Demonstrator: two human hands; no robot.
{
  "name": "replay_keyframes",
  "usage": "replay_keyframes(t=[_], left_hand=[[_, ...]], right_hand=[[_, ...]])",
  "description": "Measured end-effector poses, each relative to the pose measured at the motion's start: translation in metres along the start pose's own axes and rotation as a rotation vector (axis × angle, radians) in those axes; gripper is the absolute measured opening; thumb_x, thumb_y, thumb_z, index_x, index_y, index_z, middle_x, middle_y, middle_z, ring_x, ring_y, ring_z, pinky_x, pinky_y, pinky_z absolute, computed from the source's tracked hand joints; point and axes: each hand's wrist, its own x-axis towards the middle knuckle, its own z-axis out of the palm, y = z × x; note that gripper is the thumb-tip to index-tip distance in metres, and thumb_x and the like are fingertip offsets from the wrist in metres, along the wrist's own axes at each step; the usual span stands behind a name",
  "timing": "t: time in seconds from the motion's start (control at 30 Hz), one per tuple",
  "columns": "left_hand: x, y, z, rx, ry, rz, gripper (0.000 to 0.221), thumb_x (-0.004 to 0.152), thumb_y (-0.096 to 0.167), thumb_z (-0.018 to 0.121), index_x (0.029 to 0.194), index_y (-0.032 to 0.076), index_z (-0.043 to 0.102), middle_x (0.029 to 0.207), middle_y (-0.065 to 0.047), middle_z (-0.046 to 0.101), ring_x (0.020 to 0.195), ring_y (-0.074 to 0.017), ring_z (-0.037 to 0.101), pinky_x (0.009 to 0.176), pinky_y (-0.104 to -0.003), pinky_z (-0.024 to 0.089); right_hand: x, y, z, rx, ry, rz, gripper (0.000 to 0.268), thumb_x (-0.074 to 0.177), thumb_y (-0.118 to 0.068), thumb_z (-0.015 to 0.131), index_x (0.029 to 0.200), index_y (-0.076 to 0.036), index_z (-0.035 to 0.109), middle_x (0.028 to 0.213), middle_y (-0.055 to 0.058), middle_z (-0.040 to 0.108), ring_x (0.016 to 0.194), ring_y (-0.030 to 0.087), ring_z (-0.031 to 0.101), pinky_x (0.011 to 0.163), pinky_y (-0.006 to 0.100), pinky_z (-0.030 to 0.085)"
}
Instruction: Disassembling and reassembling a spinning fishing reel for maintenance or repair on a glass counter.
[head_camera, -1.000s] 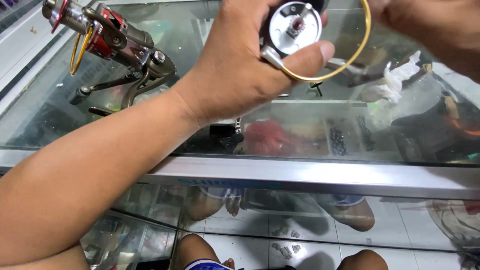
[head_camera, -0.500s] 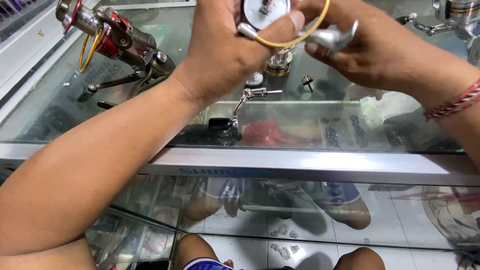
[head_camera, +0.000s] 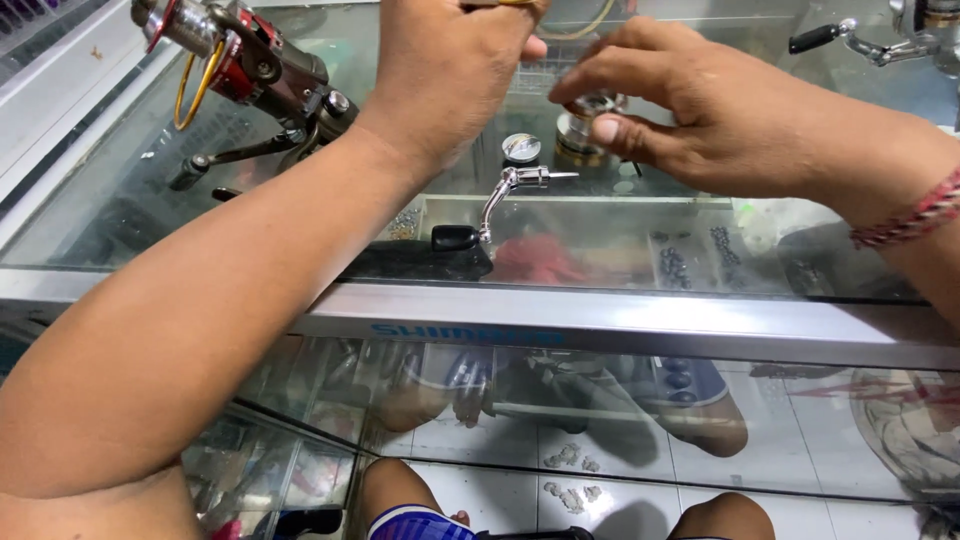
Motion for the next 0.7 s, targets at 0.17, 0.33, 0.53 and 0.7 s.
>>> replay_keyframes(t=[0.17,0.33,0.53,0.7], left_hand=[[-0.001,-0.005,0.011,0.043,0.139,-0.111,0.009,0.082,0.010,0.069,0.078,0.016,0.063,0.075,0.005,0.066,0.069,-0.0065,0.071,0.061,-0.024,0.063],[0.000,-0.004,0.017,0.009,0.183,-0.205,0.031,0.084,0.018,0.068,0.068,0.022,0.042,0.063,0.009,0.041,0.061,-0.0042,0.040,0.050,-0.026,0.048],[-0.005,-0.014,0.018,0.088,0.102,-0.182,0.024,0.090,0.030,0.066,0.078,0.017,0.049,0.061,0.002,0.052,0.052,-0.0091,0.051,0.049,-0.031,0.045],[-0.010,-0.017,0.020,0.178,0.057,-0.183,0.024,0.090,0.038,0.064,0.091,0.016,0.056,0.076,0.000,0.060,0.065,-0.0123,0.058,0.057,-0.033,0.051]], right_hand=[[-0.006,-0.006,0.000,-0.064,-0.021,0.102,0.044,0.105,-0.043,0.044,0.127,-0.013,0.067,0.114,0.012,0.057,0.107,0.029,0.060,0.090,0.044,0.047],[0.000,-0.022,0.016,-0.357,-0.046,-0.010,0.060,0.102,-0.054,0.046,0.147,-0.016,0.058,0.145,0.014,0.059,0.129,0.039,0.048,0.099,0.057,0.033],[0.002,-0.030,0.021,-0.400,-0.049,-0.108,0.054,0.103,-0.050,0.049,0.142,-0.016,0.062,0.142,0.003,0.064,0.126,0.028,0.052,0.103,0.050,0.029],[-0.004,-0.038,0.010,-0.312,-0.114,-0.061,0.042,0.101,-0.042,0.054,0.132,-0.017,0.065,0.127,-0.001,0.067,0.115,0.027,0.055,0.090,0.047,0.038]])
